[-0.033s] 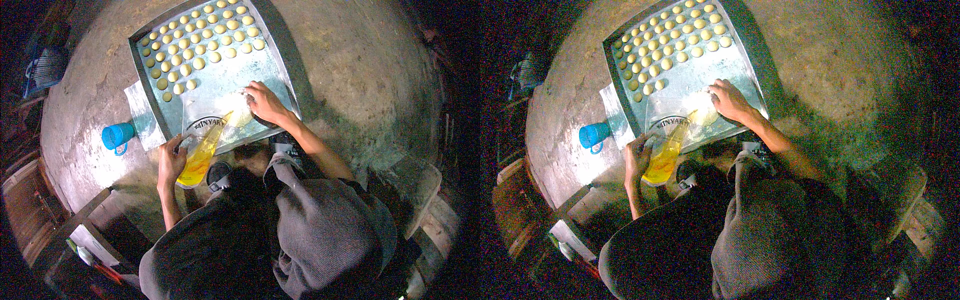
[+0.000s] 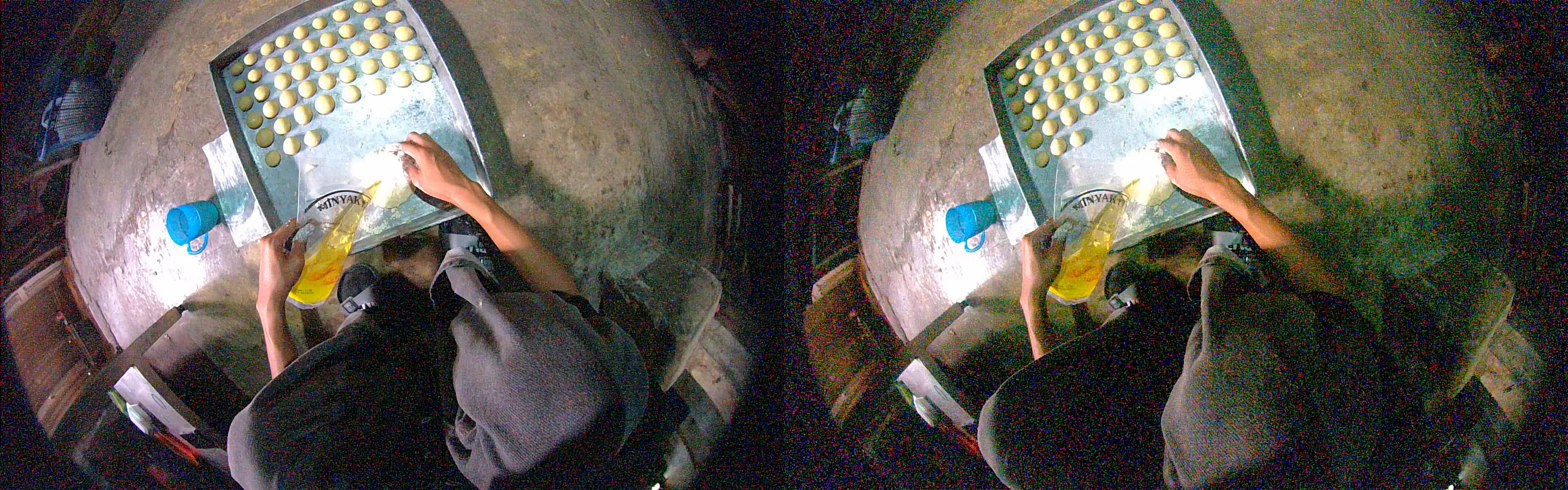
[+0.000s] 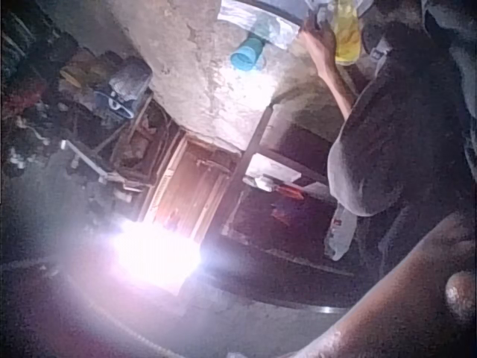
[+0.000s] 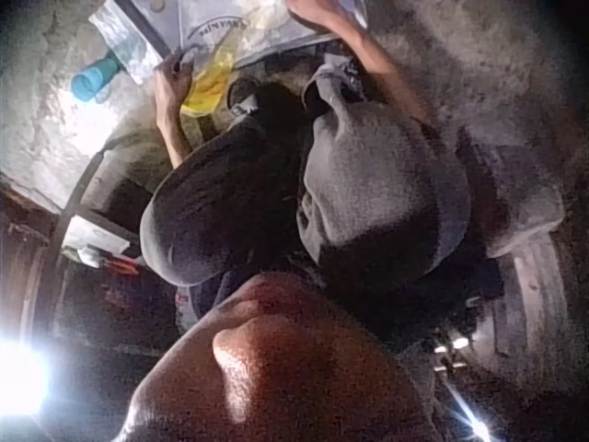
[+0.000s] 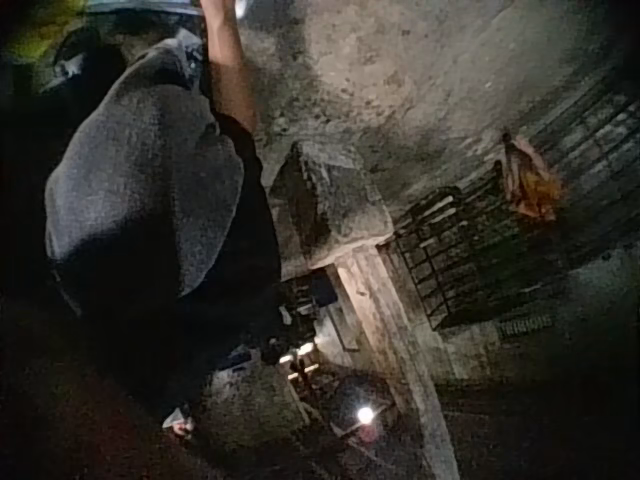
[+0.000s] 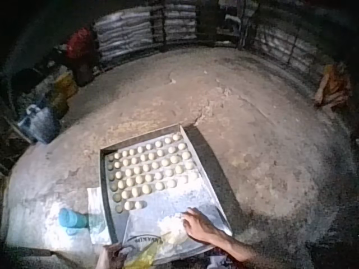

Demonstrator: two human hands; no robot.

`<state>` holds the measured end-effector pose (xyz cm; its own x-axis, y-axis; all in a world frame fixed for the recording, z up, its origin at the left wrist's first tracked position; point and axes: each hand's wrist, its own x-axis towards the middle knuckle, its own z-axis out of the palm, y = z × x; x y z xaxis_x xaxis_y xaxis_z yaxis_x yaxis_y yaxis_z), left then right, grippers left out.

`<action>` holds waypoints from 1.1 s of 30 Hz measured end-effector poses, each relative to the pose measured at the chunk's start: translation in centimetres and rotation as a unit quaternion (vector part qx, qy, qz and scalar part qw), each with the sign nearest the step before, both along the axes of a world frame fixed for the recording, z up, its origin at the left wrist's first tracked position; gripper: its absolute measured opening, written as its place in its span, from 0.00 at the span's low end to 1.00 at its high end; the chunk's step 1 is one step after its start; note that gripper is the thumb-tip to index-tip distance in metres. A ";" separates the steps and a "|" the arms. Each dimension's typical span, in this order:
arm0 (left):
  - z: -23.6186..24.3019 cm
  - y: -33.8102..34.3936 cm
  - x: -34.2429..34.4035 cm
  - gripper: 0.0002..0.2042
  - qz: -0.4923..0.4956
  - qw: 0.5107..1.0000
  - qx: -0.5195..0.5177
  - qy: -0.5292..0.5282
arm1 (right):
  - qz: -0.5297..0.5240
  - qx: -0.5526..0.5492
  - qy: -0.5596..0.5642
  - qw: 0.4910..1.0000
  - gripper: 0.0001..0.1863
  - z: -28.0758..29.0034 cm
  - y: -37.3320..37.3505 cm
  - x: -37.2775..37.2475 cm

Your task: The person prepares dough on a large metal tray on the floor. They sprinkle flour, pour oil from a plastic pouch, and knead a piece of dough by hand.

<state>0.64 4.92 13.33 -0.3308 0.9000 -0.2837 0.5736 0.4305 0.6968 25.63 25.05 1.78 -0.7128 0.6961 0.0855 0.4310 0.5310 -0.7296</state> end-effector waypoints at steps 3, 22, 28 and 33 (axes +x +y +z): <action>0.1 -0.1 0.0 0.18 -0.001 1.000 -0.010 0.020 | 0.003 0.003 0.007 1.000 0.16 0.1 0.1 -0.1; 0.1 -16.3 -2.5 0.14 0.182 0.964 0.186 -0.046 | 0.106 0.032 -0.111 0.988 0.26 2.9 -1.7 -0.6; -0.8 -16.2 -1.4 0.14 0.261 0.936 0.196 -0.134 | 0.077 0.001 -0.149 0.986 0.29 1.9 -1.4 -1.1; -0.4 -13.6 -1.3 0.12 0.228 0.958 0.162 -0.058 | 0.080 0.013 -0.126 0.989 0.27 1.0 -1.5 -1.6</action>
<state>-0.63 -8.68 12.98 -0.6933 0.7170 -0.0723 0.2888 0.3684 0.8837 24.06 23.54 2.79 -0.8145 0.5727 -0.0931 0.5065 0.6236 -0.5954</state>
